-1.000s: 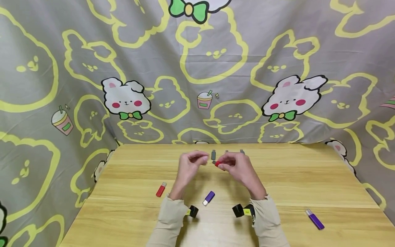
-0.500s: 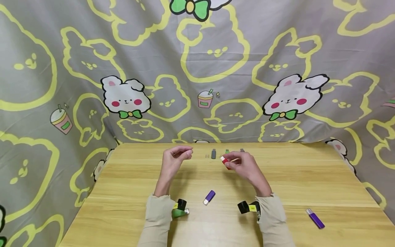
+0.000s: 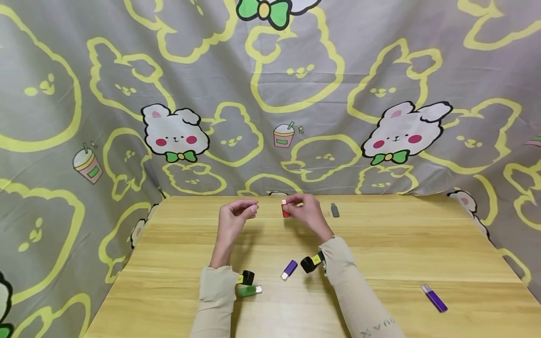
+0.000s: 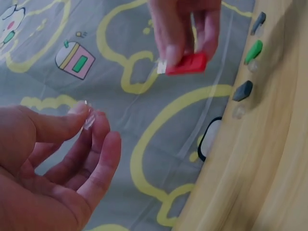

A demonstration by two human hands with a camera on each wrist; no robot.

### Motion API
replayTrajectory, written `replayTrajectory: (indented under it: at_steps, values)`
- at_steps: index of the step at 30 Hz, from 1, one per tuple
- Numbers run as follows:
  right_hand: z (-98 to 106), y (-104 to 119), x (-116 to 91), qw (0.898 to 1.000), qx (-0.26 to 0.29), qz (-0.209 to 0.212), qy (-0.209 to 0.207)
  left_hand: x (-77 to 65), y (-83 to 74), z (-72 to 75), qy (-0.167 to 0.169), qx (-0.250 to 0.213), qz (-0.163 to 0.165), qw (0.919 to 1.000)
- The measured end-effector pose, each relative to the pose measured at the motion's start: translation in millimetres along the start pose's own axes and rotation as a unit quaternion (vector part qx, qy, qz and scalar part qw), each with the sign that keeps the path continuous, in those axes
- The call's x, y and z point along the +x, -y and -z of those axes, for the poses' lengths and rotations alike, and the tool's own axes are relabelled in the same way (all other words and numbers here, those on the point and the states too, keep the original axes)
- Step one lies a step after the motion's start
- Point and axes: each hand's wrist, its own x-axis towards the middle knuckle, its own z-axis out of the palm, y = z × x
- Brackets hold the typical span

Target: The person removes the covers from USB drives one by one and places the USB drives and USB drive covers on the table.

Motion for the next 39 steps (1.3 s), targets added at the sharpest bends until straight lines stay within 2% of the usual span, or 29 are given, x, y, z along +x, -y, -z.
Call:
replayTrajectory:
  at_steps: [4, 9, 16, 20, 25, 28, 33, 39]
  values:
    - [-13.0, -0.1, 17.8, 0.999, -0.033, -0.018, 0.007, 1.8, 2.5, 0.0, -0.012, 0.017, 0.005, 0.9998]
    - [-26.5, -2.4, 35.8, 0.996, -0.071, -0.048, 0.013, 3.2, 3.6, -0.8, -0.010, 0.026, 0.004, 0.9996]
    - [-36.1, -4.6, 50.7, 0.984, -0.174, -0.043, 0.005, 6.7, 1.4, -4.7, 0.003, 0.034, 0.013, 0.9994]
    - [-40.8, -5.4, 54.3, 0.977, -0.214, -0.014, 0.011, 9.5, 0.8, -6.4, 0.007, 0.038, 0.017, 0.9991]
    - [-45.7, -3.6, 53.9, 0.974, -0.224, 0.010, 0.033, 8.9, -0.4, -7.9, 0.020, 0.036, 0.020, 0.9990]
    - [-48.7, -2.8, 53.2, 0.970, -0.238, 0.005, 0.049, 6.9, 0.6, -7.2, 0.022, 0.042, 0.021, 0.9987]
    - [-54.9, -4.2, 54.2, 0.958, -0.282, 0.009, 0.058, 2.9, 2.4, -2.5, 0.011, 0.057, 0.013, 0.9982]
    - [-61.3, -8.1, 55.4, 0.954, -0.295, 0.009, 0.050, 2.4, 10.1, 7.4, -0.003, 0.065, 0.045, 0.9969]
